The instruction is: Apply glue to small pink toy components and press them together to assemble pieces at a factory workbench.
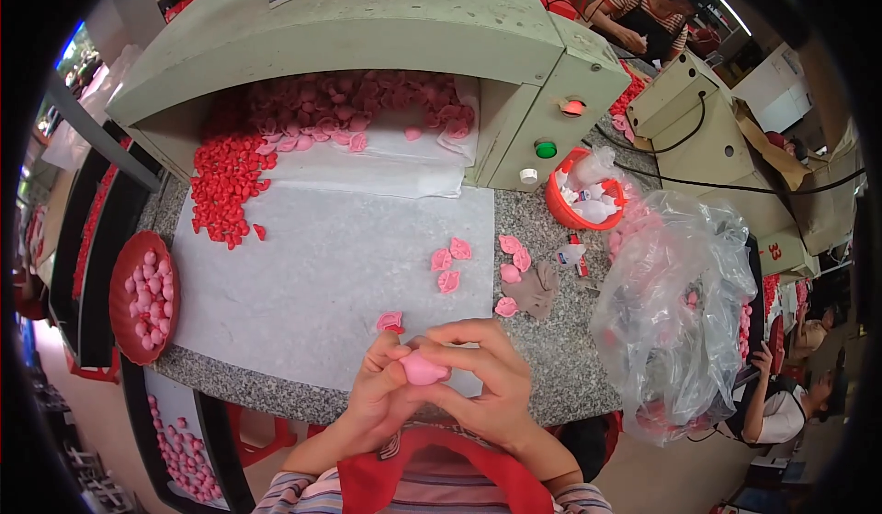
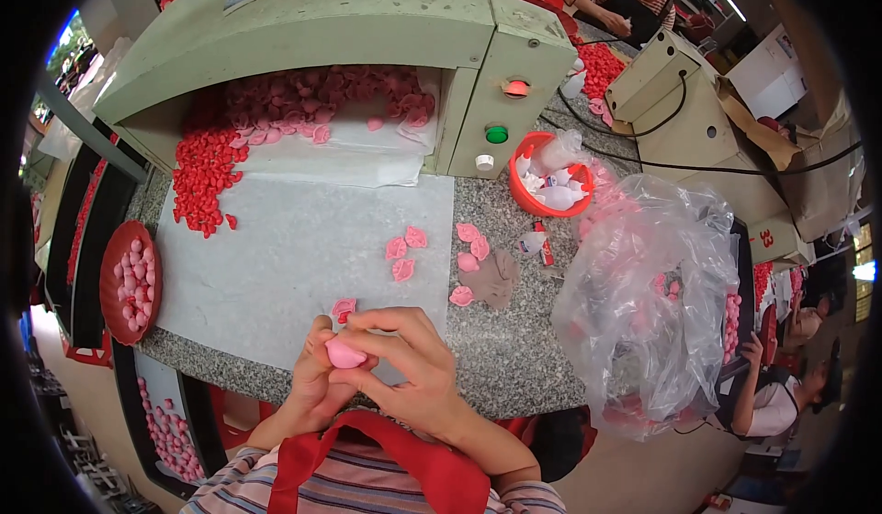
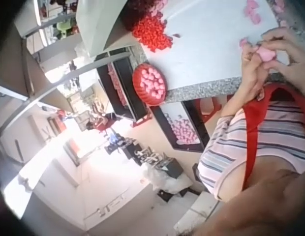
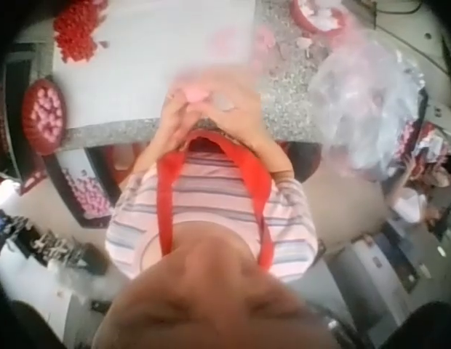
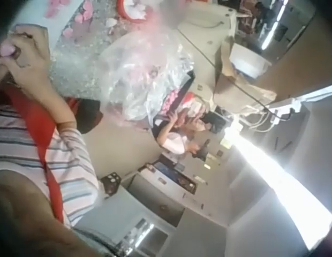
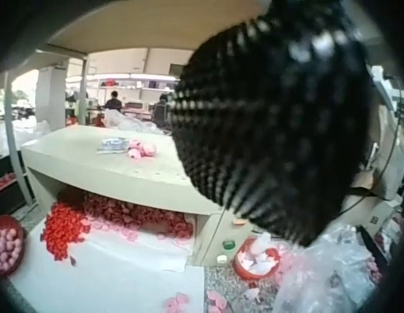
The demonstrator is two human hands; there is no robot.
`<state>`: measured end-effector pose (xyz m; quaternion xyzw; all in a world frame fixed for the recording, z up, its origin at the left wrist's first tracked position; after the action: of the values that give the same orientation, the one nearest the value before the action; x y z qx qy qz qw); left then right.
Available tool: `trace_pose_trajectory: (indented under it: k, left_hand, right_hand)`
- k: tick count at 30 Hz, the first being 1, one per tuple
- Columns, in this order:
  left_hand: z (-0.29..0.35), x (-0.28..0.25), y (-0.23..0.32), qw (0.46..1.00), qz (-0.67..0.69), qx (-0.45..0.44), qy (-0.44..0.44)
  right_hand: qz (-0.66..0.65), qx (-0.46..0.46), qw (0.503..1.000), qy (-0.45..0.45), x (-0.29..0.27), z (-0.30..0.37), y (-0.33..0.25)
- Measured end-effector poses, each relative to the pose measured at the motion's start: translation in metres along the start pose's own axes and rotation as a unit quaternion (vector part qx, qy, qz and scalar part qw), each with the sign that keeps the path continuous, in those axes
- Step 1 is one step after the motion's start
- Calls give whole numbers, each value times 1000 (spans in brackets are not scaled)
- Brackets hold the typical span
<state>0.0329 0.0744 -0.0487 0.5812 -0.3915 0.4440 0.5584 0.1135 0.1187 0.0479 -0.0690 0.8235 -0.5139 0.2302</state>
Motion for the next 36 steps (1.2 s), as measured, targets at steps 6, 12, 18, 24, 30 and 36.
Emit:
trace_pose_trajectory:
  k: [6,12,18,24,30,36]
  left_hand:
    - [-4,5,12,995,1,82,-48]
    - [-4,8,18,987,-76,113,-84]
    - [-6,9,20,979,-103,133,-119]
    - [-6,7,19,979,-104,130,-118]
    - [-5,9,20,979,-105,133,-116]
    - [-4,10,23,971,-138,152,-122]
  right_hand:
    - [-58,70,995,43,-12,16,13]
    - [-89,86,992,8,-5,17,17]
    - [-57,65,996,4,-9,11,9]
    - [-34,43,998,0,-11,10,8]
    - [-34,37,999,-3,-11,10,8]
    - [-44,36,998,-7,-11,11,9]
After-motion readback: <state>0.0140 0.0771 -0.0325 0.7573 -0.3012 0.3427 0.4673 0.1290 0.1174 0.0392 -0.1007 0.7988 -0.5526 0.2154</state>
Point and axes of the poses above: each hand's wrist, its own z-axis away from the middle knuckle, its own x-axis out of the palm, y = z × x, the point moved 8 cm from there along -z, towards the middle knuckle, and after that the axes turned 7 degrees about x, right-handed, at the moved point
